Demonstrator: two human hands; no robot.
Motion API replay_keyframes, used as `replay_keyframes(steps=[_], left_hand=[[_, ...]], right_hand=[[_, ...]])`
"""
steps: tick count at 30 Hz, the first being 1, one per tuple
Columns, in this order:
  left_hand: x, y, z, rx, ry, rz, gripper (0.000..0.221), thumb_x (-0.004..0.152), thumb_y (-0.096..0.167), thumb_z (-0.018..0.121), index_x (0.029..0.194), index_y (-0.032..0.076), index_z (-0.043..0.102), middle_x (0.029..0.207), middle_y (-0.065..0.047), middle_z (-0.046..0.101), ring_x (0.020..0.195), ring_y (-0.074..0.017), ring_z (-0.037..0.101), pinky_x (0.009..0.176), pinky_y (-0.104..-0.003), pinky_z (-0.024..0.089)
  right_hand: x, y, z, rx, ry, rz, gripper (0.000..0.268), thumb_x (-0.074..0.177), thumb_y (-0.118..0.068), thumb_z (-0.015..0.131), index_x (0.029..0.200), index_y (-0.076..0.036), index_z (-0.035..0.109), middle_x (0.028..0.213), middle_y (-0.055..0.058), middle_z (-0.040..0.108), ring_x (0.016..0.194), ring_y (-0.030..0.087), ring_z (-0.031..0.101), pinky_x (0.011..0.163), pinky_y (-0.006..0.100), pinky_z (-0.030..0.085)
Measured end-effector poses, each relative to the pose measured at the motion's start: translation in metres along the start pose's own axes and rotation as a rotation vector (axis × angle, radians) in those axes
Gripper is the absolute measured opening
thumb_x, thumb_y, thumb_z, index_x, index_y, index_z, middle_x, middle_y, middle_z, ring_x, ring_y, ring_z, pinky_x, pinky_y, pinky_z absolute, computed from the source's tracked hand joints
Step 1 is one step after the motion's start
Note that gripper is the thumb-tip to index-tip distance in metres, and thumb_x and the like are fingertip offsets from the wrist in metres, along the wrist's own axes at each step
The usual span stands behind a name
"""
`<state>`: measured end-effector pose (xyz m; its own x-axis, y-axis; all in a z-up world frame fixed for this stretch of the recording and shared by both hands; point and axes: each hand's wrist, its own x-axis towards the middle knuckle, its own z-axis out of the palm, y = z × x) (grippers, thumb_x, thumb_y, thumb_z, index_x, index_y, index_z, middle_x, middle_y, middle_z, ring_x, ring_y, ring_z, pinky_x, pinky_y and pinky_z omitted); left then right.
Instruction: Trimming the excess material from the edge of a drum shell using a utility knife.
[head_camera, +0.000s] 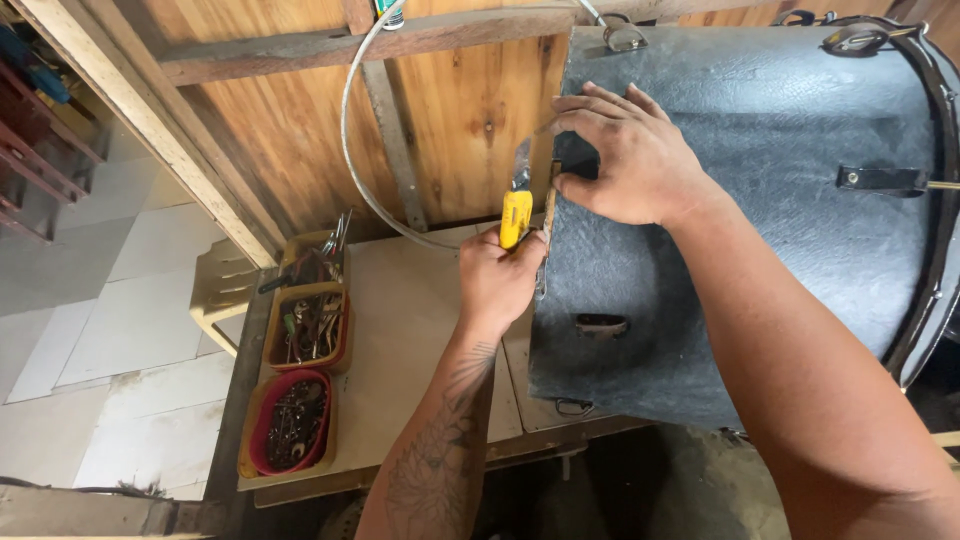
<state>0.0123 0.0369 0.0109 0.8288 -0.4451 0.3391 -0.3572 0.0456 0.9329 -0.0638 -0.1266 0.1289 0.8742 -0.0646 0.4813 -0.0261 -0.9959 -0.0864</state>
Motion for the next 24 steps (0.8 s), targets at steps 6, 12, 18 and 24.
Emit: replay_keyframes(steps=[6,12,18,24], left_hand=[[0.0,-0.007,-0.006,-0.119,0.061,0.029,0.016,0.085,0.009,0.065,0.088,0.009,0.081,0.068,0.006,0.071,0.049,-0.0036,0.049,0.047,-0.025,0.043],[-0.012,-0.007,-0.02,0.001,0.011,0.14,0.023,0.089,0.034,0.073,0.098,0.013,0.078,0.074,0.004,0.075,0.066,-0.0065,0.065,0.061,-0.026,0.052],[-0.054,-0.015,-0.031,0.086,-0.015,0.177,0.023,0.083,0.026,0.085,0.076,0.01,0.068,0.066,0.003,0.062,0.062,-0.008,0.055,0.059,-0.028,0.047],[-0.061,-0.009,-0.034,0.036,0.03,0.229,0.026,0.088,0.037,0.077,0.079,0.013,0.07,0.071,0.004,0.069,0.065,-0.0092,0.063,0.061,-0.028,0.051]], right_hand=[[0.0,0.0,0.003,-0.014,0.046,-0.003,0.054,0.08,-0.038,0.067,0.131,-0.021,0.065,0.15,0.002,0.058,0.147,0.031,0.041,0.119,0.058,0.023],[-0.001,-0.002,0.001,-0.005,0.03,-0.001,0.057,0.078,-0.037,0.069,0.133,-0.022,0.065,0.151,0.002,0.057,0.148,0.031,0.04,0.119,0.057,0.022],[-0.001,-0.002,0.003,-0.017,0.056,-0.006,0.053,0.08,-0.037,0.067,0.132,-0.023,0.066,0.149,0.003,0.059,0.147,0.032,0.042,0.119,0.058,0.023],[-0.001,0.002,0.004,-0.018,0.034,-0.007,0.072,0.07,-0.049,0.081,0.134,-0.021,0.065,0.151,0.003,0.056,0.149,0.03,0.039,0.119,0.057,0.022]])
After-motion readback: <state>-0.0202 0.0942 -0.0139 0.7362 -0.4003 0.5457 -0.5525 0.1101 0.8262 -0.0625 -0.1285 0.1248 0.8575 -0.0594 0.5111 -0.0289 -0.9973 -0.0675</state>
